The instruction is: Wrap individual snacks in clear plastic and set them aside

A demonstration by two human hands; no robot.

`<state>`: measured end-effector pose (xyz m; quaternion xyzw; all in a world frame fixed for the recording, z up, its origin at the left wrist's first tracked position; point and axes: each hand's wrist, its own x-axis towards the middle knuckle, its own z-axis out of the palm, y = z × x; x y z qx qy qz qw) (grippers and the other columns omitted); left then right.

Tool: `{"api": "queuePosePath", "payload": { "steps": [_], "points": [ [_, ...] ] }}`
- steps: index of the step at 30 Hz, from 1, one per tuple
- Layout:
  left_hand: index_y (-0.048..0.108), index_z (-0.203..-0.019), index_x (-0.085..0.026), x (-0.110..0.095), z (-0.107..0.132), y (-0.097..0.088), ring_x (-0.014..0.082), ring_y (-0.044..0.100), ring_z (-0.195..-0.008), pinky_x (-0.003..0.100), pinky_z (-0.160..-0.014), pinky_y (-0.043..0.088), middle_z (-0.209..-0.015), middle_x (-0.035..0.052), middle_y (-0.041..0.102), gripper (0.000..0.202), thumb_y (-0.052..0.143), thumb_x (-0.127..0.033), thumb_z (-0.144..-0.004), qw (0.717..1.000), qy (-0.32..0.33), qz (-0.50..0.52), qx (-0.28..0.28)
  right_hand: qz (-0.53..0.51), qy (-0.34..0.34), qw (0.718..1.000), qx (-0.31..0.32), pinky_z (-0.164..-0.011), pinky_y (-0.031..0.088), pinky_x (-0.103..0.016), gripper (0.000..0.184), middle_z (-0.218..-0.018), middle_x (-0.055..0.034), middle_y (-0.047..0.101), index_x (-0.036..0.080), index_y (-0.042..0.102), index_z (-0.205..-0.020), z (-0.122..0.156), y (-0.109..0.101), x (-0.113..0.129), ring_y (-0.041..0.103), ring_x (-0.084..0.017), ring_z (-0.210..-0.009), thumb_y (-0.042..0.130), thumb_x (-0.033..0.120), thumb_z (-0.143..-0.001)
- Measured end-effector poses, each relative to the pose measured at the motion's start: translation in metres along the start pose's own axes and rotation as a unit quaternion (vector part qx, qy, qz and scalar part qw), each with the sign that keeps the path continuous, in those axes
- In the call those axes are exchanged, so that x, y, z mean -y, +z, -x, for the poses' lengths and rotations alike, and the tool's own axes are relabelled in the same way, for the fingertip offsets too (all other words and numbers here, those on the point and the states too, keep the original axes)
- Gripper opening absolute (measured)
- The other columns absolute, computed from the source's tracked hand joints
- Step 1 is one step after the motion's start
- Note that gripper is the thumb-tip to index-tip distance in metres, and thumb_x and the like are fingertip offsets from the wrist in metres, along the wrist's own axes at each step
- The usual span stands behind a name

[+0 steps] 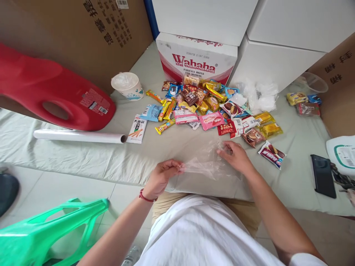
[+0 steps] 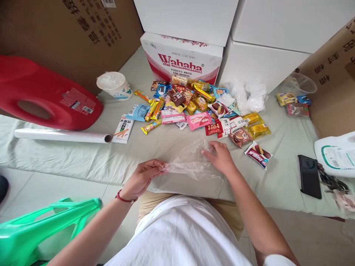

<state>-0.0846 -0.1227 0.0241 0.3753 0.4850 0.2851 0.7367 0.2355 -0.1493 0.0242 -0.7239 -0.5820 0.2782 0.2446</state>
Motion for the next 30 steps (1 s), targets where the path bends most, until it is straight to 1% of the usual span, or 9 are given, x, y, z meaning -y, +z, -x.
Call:
{"api": "queuePosePath", "payload": {
  "steps": [3, 6, 10, 13, 15, 18, 20, 24, 30],
  "points": [
    [0.077, -0.093, -0.018, -0.001, 0.015, -0.007, 0.0264, 0.067, -0.102, 0.037, -0.088, 0.056, -0.103, 0.0095, 0.074, 0.040, 0.080, -0.052, -0.071, 0.995, -0.036, -0.091, 0.016, -0.007, -0.043, 0.998, 0.036, -0.068, 0.042, -0.028, 0.023, -0.070, -0.0004, 0.063, 0.020, 0.071, -0.090, -0.015, 0.013, 0.021, 0.056, -0.018, -0.069, 0.061, 0.041, -0.091],
    [0.072, -0.111, -0.018, -0.011, 0.022, -0.006, 0.0315, 0.063, -0.117, 0.042, -0.095, 0.053, -0.118, 0.0132, 0.072, 0.059, 0.065, -0.067, -0.081, 0.987, -0.001, -0.150, -0.061, 0.033, -0.111, 0.993, 0.024, -0.068, 0.038, -0.028, 0.017, -0.069, -0.0009, 0.064, 0.021, 0.073, -0.090, -0.011, 0.020, 0.044, 0.055, -0.019, -0.072, 0.061, 0.032, -0.093],
    [0.054, -0.139, -0.019, -0.021, 0.010, 0.019, 0.0324, 0.057, -0.130, 0.045, -0.106, 0.045, -0.136, 0.0159, 0.064, 0.078, 0.061, -0.072, -0.082, 0.963, 0.078, -0.235, -0.104, 0.093, -0.168, 0.981, -0.002, -0.071, 0.039, -0.030, 0.013, -0.071, -0.0031, 0.067, 0.022, 0.074, -0.094, 0.002, 0.034, 0.075, 0.055, -0.022, -0.077, 0.062, 0.027, -0.094],
    [0.056, -0.133, -0.017, -0.019, -0.012, 0.042, 0.0323, 0.060, -0.124, 0.044, -0.103, 0.046, -0.133, 0.0173, 0.064, 0.078, 0.074, -0.065, -0.074, 0.958, 0.095, -0.253, -0.093, 0.042, -0.191, 0.981, 0.008, -0.072, 0.041, -0.031, 0.014, -0.071, -0.0027, 0.066, 0.023, 0.074, -0.094, 0.008, 0.041, 0.085, 0.055, -0.021, -0.076, 0.061, 0.026, -0.095],
    [0.066, -0.107, -0.017, -0.014, -0.026, 0.050, 0.0267, 0.066, -0.102, 0.038, -0.091, 0.050, -0.107, 0.0120, 0.072, 0.056, 0.073, -0.063, -0.076, 0.969, 0.114, -0.217, -0.038, -0.020, -0.189, 0.982, -0.001, -0.074, 0.044, -0.031, 0.014, -0.072, -0.0026, 0.064, 0.023, 0.075, -0.093, 0.008, 0.039, 0.080, 0.056, -0.021, -0.078, 0.063, 0.029, -0.095],
    [0.061, -0.078, -0.019, -0.005, -0.040, 0.049, 0.0145, 0.057, -0.064, 0.029, -0.066, 0.047, -0.068, -0.0001, 0.061, 0.043, 0.068, -0.061, -0.081, 0.985, 0.131, -0.110, 0.019, -0.151, -0.159, 0.975, -0.020, -0.079, 0.048, -0.032, 0.014, -0.088, -0.0042, 0.064, 0.024, 0.075, -0.091, 0.005, 0.029, 0.056, 0.060, -0.020, -0.086, 0.069, 0.037, -0.090],
    [0.058, -0.079, -0.020, 0.001, -0.046, 0.044, 0.0103, 0.047, -0.051, 0.026, -0.057, 0.042, -0.059, -0.0055, 0.051, 0.041, 0.069, -0.059, -0.080, 0.989, 0.137, -0.054, -0.017, -0.241, -0.114, 0.963, -0.032, -0.076, 0.051, -0.031, 0.019, -0.094, -0.0040, 0.064, 0.023, 0.074, -0.089, 0.003, 0.020, 0.037, 0.062, -0.018, -0.084, 0.072, 0.042, -0.087],
    [0.054, -0.079, -0.022, 0.002, -0.059, 0.033, 0.0105, 0.041, -0.045, 0.025, -0.050, 0.036, -0.053, -0.0085, 0.041, 0.036, 0.061, -0.057, -0.086, 0.973, 0.177, -0.080, -0.122, -0.320, 0.020, 0.945, -0.060, -0.055, 0.045, -0.026, 0.031, -0.072, 0.0018, 0.059, 0.022, 0.066, -0.088, -0.001, 0.012, 0.007, 0.054, -0.015, -0.061, 0.072, 0.053, -0.084],
    [0.043, -0.065, -0.022, -0.016, -0.083, 0.021, 0.0137, 0.041, -0.057, 0.027, -0.059, 0.033, -0.056, -0.0041, 0.039, 0.040, 0.046, -0.046, -0.097, 0.882, 0.240, -0.317, -0.252, -0.200, 0.062, 0.969, -0.127, -0.049, 0.035, -0.026, 0.038, -0.059, 0.0042, 0.054, 0.021, 0.063, -0.084, -0.013, 0.013, -0.017, 0.044, -0.013, -0.050, 0.063, 0.059, -0.086]
  ]
}}
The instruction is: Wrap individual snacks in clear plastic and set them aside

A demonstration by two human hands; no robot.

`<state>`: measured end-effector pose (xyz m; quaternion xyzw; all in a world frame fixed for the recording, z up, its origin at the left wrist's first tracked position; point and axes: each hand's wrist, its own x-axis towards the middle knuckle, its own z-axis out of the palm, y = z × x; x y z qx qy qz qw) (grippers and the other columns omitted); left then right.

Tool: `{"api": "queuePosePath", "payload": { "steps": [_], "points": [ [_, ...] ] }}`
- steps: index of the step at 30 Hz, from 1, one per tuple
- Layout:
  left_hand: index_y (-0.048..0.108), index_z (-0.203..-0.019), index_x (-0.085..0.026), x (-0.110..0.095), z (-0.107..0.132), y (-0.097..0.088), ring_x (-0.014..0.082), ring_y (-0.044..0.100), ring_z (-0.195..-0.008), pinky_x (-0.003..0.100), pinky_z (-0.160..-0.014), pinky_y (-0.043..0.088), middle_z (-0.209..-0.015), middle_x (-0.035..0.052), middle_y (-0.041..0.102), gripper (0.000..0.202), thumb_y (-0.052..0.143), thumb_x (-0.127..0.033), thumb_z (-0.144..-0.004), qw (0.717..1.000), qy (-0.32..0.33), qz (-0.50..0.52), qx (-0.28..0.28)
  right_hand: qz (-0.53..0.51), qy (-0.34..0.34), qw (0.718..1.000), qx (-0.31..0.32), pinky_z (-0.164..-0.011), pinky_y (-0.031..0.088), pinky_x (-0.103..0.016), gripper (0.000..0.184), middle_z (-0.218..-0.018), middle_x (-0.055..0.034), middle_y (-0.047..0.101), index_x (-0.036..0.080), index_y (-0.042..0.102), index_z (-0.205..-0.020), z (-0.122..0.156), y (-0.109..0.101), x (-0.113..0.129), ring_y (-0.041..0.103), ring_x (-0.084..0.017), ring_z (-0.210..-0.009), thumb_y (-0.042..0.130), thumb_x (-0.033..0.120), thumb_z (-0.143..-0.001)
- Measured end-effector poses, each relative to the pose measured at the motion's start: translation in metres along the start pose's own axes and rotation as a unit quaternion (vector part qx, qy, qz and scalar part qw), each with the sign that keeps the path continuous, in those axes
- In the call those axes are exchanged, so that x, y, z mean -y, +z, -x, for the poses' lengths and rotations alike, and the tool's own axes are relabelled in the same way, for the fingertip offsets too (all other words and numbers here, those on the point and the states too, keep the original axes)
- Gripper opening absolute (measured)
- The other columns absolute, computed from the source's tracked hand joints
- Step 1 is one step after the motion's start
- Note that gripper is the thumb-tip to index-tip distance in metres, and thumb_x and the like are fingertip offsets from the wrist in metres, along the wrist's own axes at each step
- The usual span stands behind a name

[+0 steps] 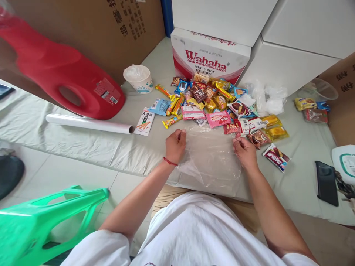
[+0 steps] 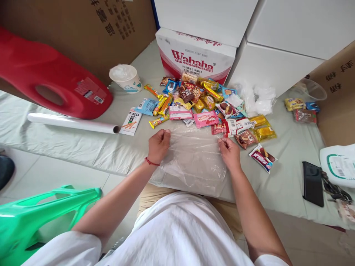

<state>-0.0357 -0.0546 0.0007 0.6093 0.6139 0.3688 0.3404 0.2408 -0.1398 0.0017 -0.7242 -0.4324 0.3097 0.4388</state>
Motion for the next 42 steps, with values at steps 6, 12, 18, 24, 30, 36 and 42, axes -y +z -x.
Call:
{"api": "queuePosePath", "payload": {
  "steps": [6, 12, 18, 24, 30, 36, 42],
  "points": [
    [0.064, -0.111, -0.017, 0.004, -0.007, 0.001, 0.0312, 0.059, -0.108, 0.045, -0.095, 0.044, -0.114, 0.0171, 0.065, 0.029, 0.054, -0.038, -0.093, 0.979, 0.075, -0.175, -0.071, 0.211, -0.098, 0.972, -0.026, -0.064, 0.040, -0.030, 0.040, -0.065, -0.0031, 0.065, 0.017, 0.071, -0.088, -0.018, 0.002, -0.001, 0.054, -0.017, -0.059, 0.051, 0.051, -0.092],
    [0.071, -0.110, -0.027, 0.011, -0.002, -0.003, 0.0271, 0.050, -0.139, 0.056, -0.122, 0.024, -0.125, 0.0087, 0.071, 0.034, 0.042, -0.016, -0.097, 0.901, 0.315, -0.215, 0.206, 0.288, -0.127, 0.949, -0.003, -0.070, 0.044, -0.032, 0.039, -0.074, -0.0078, 0.069, 0.016, 0.074, -0.096, -0.036, -0.002, 0.002, 0.060, -0.022, -0.068, 0.048, 0.046, -0.095],
    [0.067, -0.129, -0.023, 0.014, -0.012, -0.007, 0.0269, 0.037, -0.151, 0.060, -0.128, 0.004, -0.138, 0.0088, 0.067, 0.042, 0.041, -0.015, -0.097, 0.897, 0.322, -0.247, 0.175, 0.323, -0.239, 0.910, -0.100, -0.095, 0.047, -0.043, 0.032, -0.113, -0.0155, 0.064, 0.019, 0.070, -0.115, -0.008, -0.007, 0.033, 0.059, -0.030, -0.110, 0.049, 0.035, -0.097],
    [0.061, -0.137, -0.022, 0.017, -0.010, -0.007, 0.0274, 0.036, -0.151, 0.063, -0.127, 0.002, -0.147, 0.0098, 0.060, 0.044, 0.037, -0.020, -0.100, 0.904, 0.300, -0.249, 0.175, 0.256, -0.134, 0.924, 0.249, -0.064, 0.045, -0.027, 0.025, -0.083, -0.0029, 0.072, 0.022, 0.073, -0.101, 0.053, 0.046, 0.063, 0.063, -0.018, -0.068, 0.058, 0.042, -0.097],
    [0.058, -0.141, -0.021, 0.013, -0.008, -0.007, 0.0286, 0.037, -0.151, 0.067, -0.125, 0.002, -0.152, 0.0113, 0.055, 0.045, 0.034, -0.024, -0.103, 0.909, 0.277, -0.249, 0.188, 0.176, -0.142, 0.926, 0.301, -0.065, 0.043, -0.024, 0.008, -0.078, 0.0007, 0.068, 0.021, 0.071, -0.092, 0.080, 0.072, 0.061, 0.061, -0.014, -0.067, 0.063, 0.019, -0.090],
    [0.059, -0.138, -0.025, 0.016, -0.015, -0.008, 0.0235, 0.043, -0.147, 0.063, -0.125, 0.006, -0.152, 0.0091, 0.055, 0.043, 0.032, -0.030, -0.103, 0.936, 0.214, -0.192, 0.204, 0.276, -0.402, 0.837, 0.247, -0.065, 0.039, -0.030, 0.023, -0.076, -0.0024, 0.059, 0.021, 0.063, -0.085, 0.125, 0.077, 0.055, 0.054, -0.018, -0.071, 0.047, 0.011, -0.098],
    [0.067, -0.112, -0.026, 0.003, -0.021, -0.010, 0.0220, 0.048, -0.143, 0.065, -0.123, 0.012, -0.145, 0.0040, 0.063, 0.035, 0.036, -0.021, -0.096, 0.950, 0.136, -0.165, 0.229, 0.348, -0.457, 0.768, 0.284, -0.062, 0.039, -0.033, 0.011, -0.081, -0.0038, 0.060, 0.019, 0.061, -0.090, 0.148, 0.102, 0.037, 0.054, -0.020, -0.072, 0.058, 0.009, -0.090]
  ]
}}
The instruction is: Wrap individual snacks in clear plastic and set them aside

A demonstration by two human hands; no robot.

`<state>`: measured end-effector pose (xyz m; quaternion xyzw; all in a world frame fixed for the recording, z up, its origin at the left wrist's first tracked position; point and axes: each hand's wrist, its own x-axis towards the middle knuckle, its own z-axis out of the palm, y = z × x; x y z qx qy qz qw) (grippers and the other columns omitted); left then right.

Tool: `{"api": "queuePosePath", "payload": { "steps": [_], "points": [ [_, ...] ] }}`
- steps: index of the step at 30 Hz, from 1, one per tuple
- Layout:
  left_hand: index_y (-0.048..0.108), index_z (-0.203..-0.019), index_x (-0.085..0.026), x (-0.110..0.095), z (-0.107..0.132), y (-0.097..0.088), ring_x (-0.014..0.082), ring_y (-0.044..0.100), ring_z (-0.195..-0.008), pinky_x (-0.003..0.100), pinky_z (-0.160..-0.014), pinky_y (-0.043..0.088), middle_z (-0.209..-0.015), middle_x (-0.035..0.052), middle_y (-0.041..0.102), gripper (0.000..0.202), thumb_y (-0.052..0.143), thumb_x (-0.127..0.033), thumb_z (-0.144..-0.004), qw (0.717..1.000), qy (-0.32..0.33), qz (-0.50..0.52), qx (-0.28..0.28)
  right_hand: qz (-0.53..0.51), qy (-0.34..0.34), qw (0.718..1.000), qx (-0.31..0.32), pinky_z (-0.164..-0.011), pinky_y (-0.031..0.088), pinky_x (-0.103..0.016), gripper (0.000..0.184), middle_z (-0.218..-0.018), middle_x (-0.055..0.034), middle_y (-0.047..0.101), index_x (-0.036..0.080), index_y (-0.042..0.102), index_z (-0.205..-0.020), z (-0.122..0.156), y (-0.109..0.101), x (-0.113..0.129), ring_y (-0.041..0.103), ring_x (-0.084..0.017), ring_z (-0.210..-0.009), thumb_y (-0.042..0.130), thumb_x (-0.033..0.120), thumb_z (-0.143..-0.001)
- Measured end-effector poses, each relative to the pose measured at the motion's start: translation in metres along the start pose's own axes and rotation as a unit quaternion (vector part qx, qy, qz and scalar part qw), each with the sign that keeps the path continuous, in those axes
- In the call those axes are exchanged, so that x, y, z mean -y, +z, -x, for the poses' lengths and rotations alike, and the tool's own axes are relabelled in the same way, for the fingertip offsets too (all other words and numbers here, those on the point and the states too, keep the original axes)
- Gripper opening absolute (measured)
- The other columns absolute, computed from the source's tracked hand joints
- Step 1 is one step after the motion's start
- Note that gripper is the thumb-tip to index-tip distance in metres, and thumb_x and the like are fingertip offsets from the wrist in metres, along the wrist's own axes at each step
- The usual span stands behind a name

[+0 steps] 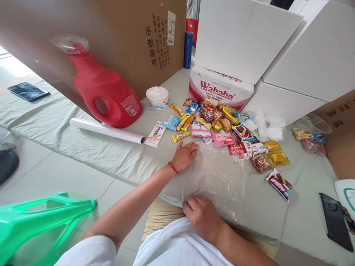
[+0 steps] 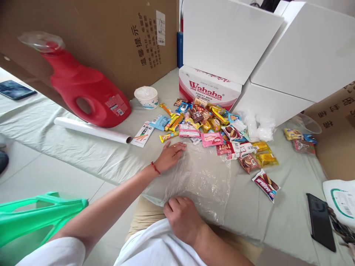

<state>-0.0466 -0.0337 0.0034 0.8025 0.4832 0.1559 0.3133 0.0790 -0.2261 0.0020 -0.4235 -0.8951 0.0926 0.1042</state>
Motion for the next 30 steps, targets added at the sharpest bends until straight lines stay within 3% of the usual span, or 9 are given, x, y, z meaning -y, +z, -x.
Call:
{"api": "queuePosePath", "payload": {
  "steps": [8, 11, 13, 15, 17, 21, 25, 28, 30],
  "points": [
    [0.065, -0.125, -0.018, -0.043, 0.003, 0.024, 0.0358, 0.044, -0.143, 0.075, -0.119, 0.010, -0.139, 0.0191, 0.064, 0.038, 0.041, -0.024, -0.096, 0.986, -0.022, -0.132, -0.096, -0.001, -0.004, 1.000, 0.004, -0.071, 0.048, -0.035, 0.015, -0.099, -0.0064, 0.068, 0.019, 0.067, -0.105, -0.005, 0.025, 0.025, 0.061, -0.023, -0.081, 0.064, 0.018, -0.091],
    [0.061, -0.135, -0.023, -0.037, 0.011, 0.030, 0.0354, 0.035, -0.150, 0.075, -0.119, -0.001, -0.149, 0.0162, 0.056, 0.042, 0.040, -0.030, -0.099, 0.984, 0.002, -0.152, -0.097, -0.115, -0.043, 0.990, 0.067, -0.078, 0.051, -0.032, 0.008, -0.102, -0.0052, 0.071, 0.021, 0.071, -0.098, -0.003, -0.001, 0.024, 0.064, -0.021, -0.086, 0.065, 0.024, -0.093],
    [0.054, -0.145, -0.027, -0.026, 0.019, 0.027, 0.0361, 0.030, -0.152, 0.077, -0.118, -0.006, -0.158, 0.0127, 0.047, 0.047, 0.038, -0.035, -0.101, 0.984, 0.016, -0.159, -0.077, -0.262, -0.070, 0.956, 0.114, -0.082, 0.051, -0.026, 0.012, -0.101, -0.0024, 0.074, 0.024, 0.073, -0.100, 0.001, -0.035, 0.010, 0.067, -0.017, -0.089, 0.063, 0.028, -0.096],
    [0.045, -0.152, -0.030, -0.013, 0.028, 0.022, 0.0381, 0.028, -0.153, 0.079, -0.116, -0.007, -0.164, 0.0112, 0.037, 0.052, 0.037, -0.042, -0.102, 0.985, 0.027, -0.165, -0.052, -0.387, -0.044, 0.913, 0.119, -0.083, 0.051, -0.022, 0.019, -0.099, -0.0004, 0.076, 0.026, 0.074, -0.107, 0.005, -0.074, -0.016, 0.070, -0.014, -0.091, 0.056, 0.030, -0.101],
    [0.041, -0.156, -0.029, -0.004, 0.035, 0.016, 0.0401, 0.025, -0.154, 0.080, -0.115, -0.005, -0.167, 0.0116, 0.031, 0.058, 0.037, -0.049, -0.102, 0.984, 0.042, -0.172, -0.025, -0.395, 0.073, 0.913, 0.066, -0.079, 0.051, -0.023, 0.024, -0.095, -0.0009, 0.076, 0.025, 0.075, -0.107, 0.005, -0.105, -0.056, 0.070, -0.014, -0.085, 0.051, 0.031, -0.104],
    [0.037, -0.158, -0.027, 0.003, 0.040, 0.008, 0.0404, 0.018, -0.156, 0.080, -0.115, -0.004, -0.169, 0.0126, 0.022, 0.066, 0.043, -0.054, -0.098, 0.981, 0.058, -0.183, 0.026, -0.138, 0.248, 0.952, -0.115, -0.085, 0.051, -0.034, 0.024, -0.102, -0.0081, 0.074, 0.019, 0.075, -0.104, -0.020, -0.127, -0.158, 0.068, -0.022, -0.092, 0.052, 0.020, -0.097],
    [0.030, -0.160, -0.026, 0.002, 0.036, -0.002, 0.0412, 0.011, -0.158, 0.082, -0.113, -0.006, -0.171, 0.0129, 0.014, 0.079, 0.055, -0.053, -0.090, 0.977, 0.044, -0.188, 0.089, 0.014, 0.211, 0.977, -0.037, -0.099, 0.047, -0.041, 0.043, -0.121, -0.0146, 0.069, 0.016, 0.072, -0.122, -0.067, -0.116, -0.232, 0.062, -0.028, -0.113, 0.055, 0.005, -0.084],
    [0.022, -0.162, -0.025, 0.001, 0.032, -0.013, 0.0400, 0.004, -0.159, 0.082, -0.113, -0.005, -0.171, 0.0131, 0.005, 0.093, 0.063, -0.045, -0.082, 0.970, 0.030, -0.182, 0.158, 0.039, 0.169, 0.981, 0.089, -0.108, 0.042, -0.042, 0.073, -0.145, -0.0172, 0.057, 0.015, 0.058, -0.143, -0.095, -0.107, -0.252, 0.053, -0.033, -0.129, 0.071, 0.006, -0.071],
    [0.017, -0.163, -0.023, 0.001, 0.030, -0.020, 0.0380, -0.001, -0.159, 0.082, -0.112, -0.005, -0.171, 0.0130, -0.001, 0.099, 0.064, -0.037, -0.078, 0.965, 0.027, -0.177, 0.194, 0.048, 0.171, 0.975, 0.135, -0.110, 0.041, -0.042, 0.085, -0.147, -0.0189, 0.055, 0.014, 0.053, -0.148, -0.102, -0.103, -0.255, 0.051, -0.036, -0.133, 0.076, 0.008, -0.067]
  ]
}}
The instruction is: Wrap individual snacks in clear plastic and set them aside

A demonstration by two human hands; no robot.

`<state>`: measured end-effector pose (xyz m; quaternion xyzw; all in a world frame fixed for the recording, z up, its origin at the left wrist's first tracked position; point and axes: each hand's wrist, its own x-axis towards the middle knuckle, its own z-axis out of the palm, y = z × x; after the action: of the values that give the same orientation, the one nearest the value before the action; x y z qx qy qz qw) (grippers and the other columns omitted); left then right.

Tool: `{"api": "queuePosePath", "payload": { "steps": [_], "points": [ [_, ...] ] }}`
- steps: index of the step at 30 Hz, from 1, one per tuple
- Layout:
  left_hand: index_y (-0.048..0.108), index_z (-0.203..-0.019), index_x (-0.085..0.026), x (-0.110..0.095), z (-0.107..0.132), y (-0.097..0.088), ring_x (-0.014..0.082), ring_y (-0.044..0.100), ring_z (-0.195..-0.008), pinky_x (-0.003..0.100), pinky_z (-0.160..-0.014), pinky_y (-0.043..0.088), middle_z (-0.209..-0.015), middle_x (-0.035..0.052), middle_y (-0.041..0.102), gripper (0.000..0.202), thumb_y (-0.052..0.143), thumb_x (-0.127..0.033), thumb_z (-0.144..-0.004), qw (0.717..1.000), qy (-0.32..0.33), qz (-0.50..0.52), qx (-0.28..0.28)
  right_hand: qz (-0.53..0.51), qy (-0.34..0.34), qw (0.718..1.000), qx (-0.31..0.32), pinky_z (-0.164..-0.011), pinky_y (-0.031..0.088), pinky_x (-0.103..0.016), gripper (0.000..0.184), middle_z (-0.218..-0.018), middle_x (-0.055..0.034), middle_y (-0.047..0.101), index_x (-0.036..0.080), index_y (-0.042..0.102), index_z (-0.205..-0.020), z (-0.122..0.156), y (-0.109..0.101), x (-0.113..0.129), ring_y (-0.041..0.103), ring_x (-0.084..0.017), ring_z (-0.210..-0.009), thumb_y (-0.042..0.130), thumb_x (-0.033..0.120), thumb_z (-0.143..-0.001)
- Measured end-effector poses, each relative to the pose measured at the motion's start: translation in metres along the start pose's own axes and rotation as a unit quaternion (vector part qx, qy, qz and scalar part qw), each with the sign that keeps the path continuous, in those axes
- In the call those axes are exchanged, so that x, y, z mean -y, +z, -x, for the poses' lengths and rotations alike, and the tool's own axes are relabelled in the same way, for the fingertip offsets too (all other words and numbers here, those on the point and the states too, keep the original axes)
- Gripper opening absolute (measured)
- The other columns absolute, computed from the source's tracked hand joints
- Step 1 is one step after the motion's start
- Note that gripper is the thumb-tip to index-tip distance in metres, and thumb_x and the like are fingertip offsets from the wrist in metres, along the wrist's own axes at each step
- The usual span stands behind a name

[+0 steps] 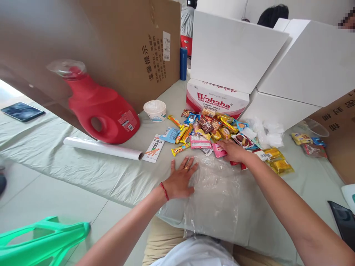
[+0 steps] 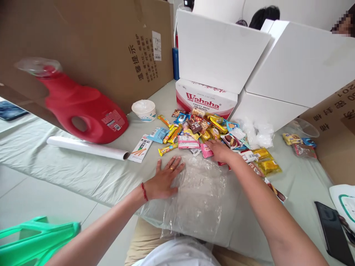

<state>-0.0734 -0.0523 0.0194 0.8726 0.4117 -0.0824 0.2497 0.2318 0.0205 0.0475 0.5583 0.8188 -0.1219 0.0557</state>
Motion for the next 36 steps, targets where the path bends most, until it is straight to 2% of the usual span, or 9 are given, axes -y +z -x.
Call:
{"api": "queuePosePath", "payload": {
  "steps": [6, 10, 16, 20, 22, 25, 31, 34, 36],
  "points": [
    [0.011, -0.163, -0.021, 0.004, 0.005, -0.011, 0.0340, -0.003, -0.160, 0.078, -0.116, -0.006, -0.171, 0.0152, -0.005, 0.108, 0.063, -0.022, -0.068, 0.999, 0.008, 0.003, 0.039, -0.025, 0.036, 0.999, -0.008, -0.104, 0.045, -0.044, 0.082, -0.136, -0.0213, 0.061, 0.012, 0.048, -0.150, 0.022, -0.015, -0.010, 0.057, -0.037, -0.125, 0.079, 0.032, -0.076],
    [0.013, -0.163, -0.021, 0.003, 0.005, -0.010, 0.0354, -0.004, -0.159, 0.079, -0.114, -0.007, -0.171, 0.0160, -0.006, 0.111, 0.063, -0.017, -0.064, 0.999, 0.014, -0.009, 0.037, -0.141, 0.023, 0.990, -0.018, -0.106, 0.046, -0.041, 0.081, -0.144, -0.0157, 0.059, 0.016, 0.045, -0.153, 0.028, -0.044, 0.013, 0.059, -0.033, -0.126, 0.072, 0.049, -0.085],
    [0.015, -0.162, -0.018, 0.002, 0.005, -0.010, 0.0344, -0.005, -0.159, 0.079, -0.114, -0.009, -0.171, 0.0158, -0.007, 0.109, 0.061, -0.016, -0.064, 0.999, 0.015, -0.006, 0.042, -0.082, -0.064, 0.995, -0.002, -0.106, 0.046, -0.038, 0.089, -0.150, -0.0164, 0.054, 0.016, 0.040, -0.156, -0.036, -0.054, 0.078, 0.058, -0.032, -0.130, 0.079, 0.041, -0.081],
    [0.015, -0.162, -0.019, 0.004, 0.004, -0.008, 0.0361, -0.004, -0.159, 0.081, -0.113, -0.007, -0.171, 0.0167, -0.006, 0.108, 0.062, -0.017, -0.065, 0.999, 0.022, -0.005, 0.034, 0.030, -0.057, 0.996, 0.067, -0.108, 0.044, -0.039, 0.098, -0.161, -0.0183, 0.040, 0.018, 0.029, -0.161, -0.075, -0.047, 0.084, 0.053, -0.034, -0.137, 0.081, 0.034, -0.079],
    [0.015, -0.162, -0.019, 0.006, 0.004, -0.006, 0.0369, -0.003, -0.159, 0.081, -0.113, -0.007, -0.171, 0.0169, -0.004, 0.108, 0.063, -0.017, -0.065, 0.999, 0.027, -0.002, 0.028, 0.066, -0.051, 0.992, 0.098, -0.106, 0.046, -0.039, 0.105, -0.161, -0.0189, 0.040, 0.018, 0.025, -0.162, -0.082, -0.046, 0.082, 0.054, -0.035, -0.136, 0.083, 0.034, -0.076],
    [0.016, -0.162, -0.017, 0.008, 0.004, -0.002, 0.0378, -0.003, -0.159, 0.081, -0.113, -0.007, -0.172, 0.0171, -0.003, 0.107, 0.063, -0.018, -0.065, 0.999, 0.034, 0.005, 0.017, 0.104, -0.043, 0.990, 0.090, -0.100, 0.049, -0.038, 0.102, -0.158, -0.0199, 0.045, 0.016, 0.025, -0.162, -0.082, -0.044, 0.082, 0.059, -0.036, -0.130, 0.078, 0.035, -0.078],
    [0.017, -0.162, -0.019, 0.009, 0.004, -0.002, 0.0362, -0.002, -0.159, 0.080, -0.114, -0.006, -0.172, 0.0163, -0.001, 0.106, 0.063, -0.019, -0.066, 0.999, 0.033, 0.011, 0.015, 0.105, -0.010, 0.994, 0.024, -0.091, 0.052, -0.040, 0.087, -0.145, -0.0207, 0.056, 0.014, 0.035, -0.157, -0.046, -0.055, 0.088, 0.066, -0.036, -0.114, 0.072, 0.036, -0.081],
    [0.014, -0.162, -0.016, 0.009, 0.004, -0.002, 0.0352, -0.004, -0.159, 0.079, -0.114, -0.008, -0.172, 0.0163, -0.005, 0.106, 0.062, -0.020, -0.068, 0.999, 0.026, 0.010, 0.018, -0.015, 0.039, 0.997, -0.065, -0.088, 0.052, -0.038, 0.083, -0.135, -0.0166, 0.062, 0.018, 0.040, -0.154, 0.004, -0.073, 0.086, 0.066, -0.033, -0.108, 0.072, 0.039, -0.080],
    [0.012, -0.162, -0.014, 0.007, 0.004, -0.003, 0.0340, -0.005, -0.159, 0.078, -0.115, -0.008, -0.171, 0.0169, -0.007, 0.106, 0.061, -0.020, -0.069, 0.999, 0.020, 0.010, 0.027, -0.177, 0.087, 0.978, -0.061, -0.080, 0.053, -0.035, 0.077, -0.120, -0.0109, 0.068, 0.021, 0.046, -0.148, 0.045, -0.075, 0.089, 0.066, -0.028, -0.097, 0.074, 0.045, -0.080]
  ]
}}
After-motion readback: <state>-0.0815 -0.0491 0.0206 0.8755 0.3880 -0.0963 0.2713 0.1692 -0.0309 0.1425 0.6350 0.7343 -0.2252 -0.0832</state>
